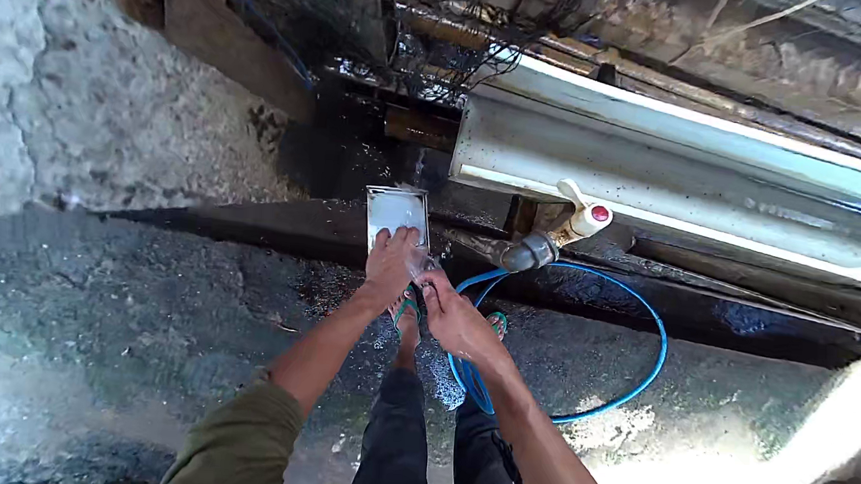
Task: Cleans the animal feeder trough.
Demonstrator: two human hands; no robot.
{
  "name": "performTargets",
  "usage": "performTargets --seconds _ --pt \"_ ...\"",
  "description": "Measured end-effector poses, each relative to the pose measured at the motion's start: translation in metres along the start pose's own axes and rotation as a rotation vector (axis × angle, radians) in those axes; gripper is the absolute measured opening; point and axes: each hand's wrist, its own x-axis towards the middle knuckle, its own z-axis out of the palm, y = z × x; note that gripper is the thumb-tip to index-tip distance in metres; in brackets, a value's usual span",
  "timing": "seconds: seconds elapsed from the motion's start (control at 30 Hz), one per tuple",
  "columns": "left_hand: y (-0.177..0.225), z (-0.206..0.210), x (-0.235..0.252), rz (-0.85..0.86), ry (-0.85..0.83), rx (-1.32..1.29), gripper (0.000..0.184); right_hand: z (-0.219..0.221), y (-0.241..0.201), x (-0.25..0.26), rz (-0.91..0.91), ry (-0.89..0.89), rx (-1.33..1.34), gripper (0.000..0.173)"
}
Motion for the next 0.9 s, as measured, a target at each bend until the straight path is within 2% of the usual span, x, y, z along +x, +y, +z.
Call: performTargets --seconds 0.1,0.23,0.3,0.37,0.47,0.67,0.8,0.9 --pt "0.001 0.013 0.0 0.093 0.077 0.01 0.021 0.004 -0.006 0.012 0.013 -0.004 -0.055 0.043" --pt "0.017 -0.007 0.001 0.055 -0.17 0.029 0.038 0.009 -0.011 0.017 -0.019 -0.049 -0.093 0.042" --pt "0.02 -0.005 0.005 0.013 -0.175 0.035 0.04 0.012 -0.007 0.018 -0.016 -0.031 -0.087 0.042" --pt "0.016 0.009 0.014 -0.04 -0.132 -0.077 0.043 0.015 -0.001 0.018 -0.008 -0.023 -0.065 0.041" --pt "0.016 0.004 0.021 -0.064 -0.09 -0.161 0.045 0.023 0.004 0.014 -0.01 -0.018 0.007 0.041" --pt "0.015 -0.044 0.032 -0.083 0.03 -0.119 0.03 0.032 0.004 0.025 -0.029 0.092 0.359 0.034" --pt "0.002 -0.078 0.033 -0.257 0.059 -0.228 0.034 0.035 0.0 0.035 -0.033 0.131 0.583 0.029" --pt "-0.021 -0.092 0.027 -0.356 0.137 -0.383 0.035 0.03 -0.008 0.051 -0.007 0.235 0.682 0.03"
